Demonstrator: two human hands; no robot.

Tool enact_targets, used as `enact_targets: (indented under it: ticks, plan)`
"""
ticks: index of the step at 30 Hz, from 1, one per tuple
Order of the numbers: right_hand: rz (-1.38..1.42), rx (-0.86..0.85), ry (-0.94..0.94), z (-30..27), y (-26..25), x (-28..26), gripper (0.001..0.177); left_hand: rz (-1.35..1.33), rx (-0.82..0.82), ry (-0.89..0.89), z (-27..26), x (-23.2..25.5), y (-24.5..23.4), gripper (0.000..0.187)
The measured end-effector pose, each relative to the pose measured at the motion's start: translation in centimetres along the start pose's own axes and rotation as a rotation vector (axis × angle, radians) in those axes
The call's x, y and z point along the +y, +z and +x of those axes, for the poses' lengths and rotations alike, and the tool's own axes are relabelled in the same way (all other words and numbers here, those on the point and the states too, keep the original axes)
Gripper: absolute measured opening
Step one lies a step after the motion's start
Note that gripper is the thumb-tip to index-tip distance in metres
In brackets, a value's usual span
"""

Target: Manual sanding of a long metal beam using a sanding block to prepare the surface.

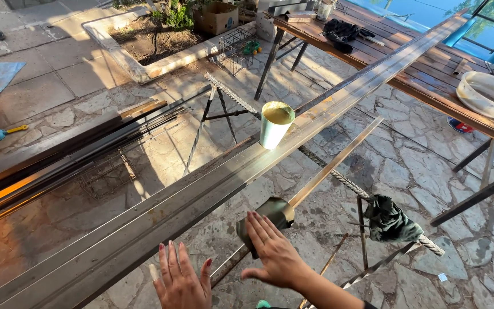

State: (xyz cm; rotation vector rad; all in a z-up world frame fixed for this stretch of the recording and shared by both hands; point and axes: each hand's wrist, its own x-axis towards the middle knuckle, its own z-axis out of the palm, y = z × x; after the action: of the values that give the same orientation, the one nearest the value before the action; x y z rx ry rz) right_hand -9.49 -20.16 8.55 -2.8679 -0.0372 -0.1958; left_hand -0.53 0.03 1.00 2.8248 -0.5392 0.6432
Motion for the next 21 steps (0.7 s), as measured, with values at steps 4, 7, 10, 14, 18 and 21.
enact_targets:
  ticks: [4, 7, 10, 14, 18, 21]
  plan:
    - [-0.018, -0.137, 0.070, 1.3, 1.0, -1.9, 0.121, -0.024, 0.091, 0.057, 0.0, -0.2, -0.5, 0.076]
    - [0.024, -0.053, -0.102, -0.4, 0.6, -2.2, 0.122, -0.014, 0.072, 0.036, 0.1, -0.1, 0.2, 0.078]
    - [0.017, -0.175, 0.014, -0.8, 0.4, -0.1, 0.121, 0.014, 0.090, -0.012, 0.2, 0.0, 0.2, 0.078]
    - [-0.062, -0.104, 0.116, 0.6, 1.0, -0.4, 0.120, -0.007, 0.029, 0.036, 0.0, -0.2, -0.4, 0.079]
    - [0.001, 0.012, -0.048, -1.1, 0.7, -2.1, 0.121, 0.023, 0.050, 0.016, 0.1, 0.0, -0.3, 0.077]
    - [0.068, -0.206, 0.046, -2.7, -0.8, -0.5, 0.117, 0.060, 0.028, 0.011, -0.1, -0.1, -0.1, 0.081]
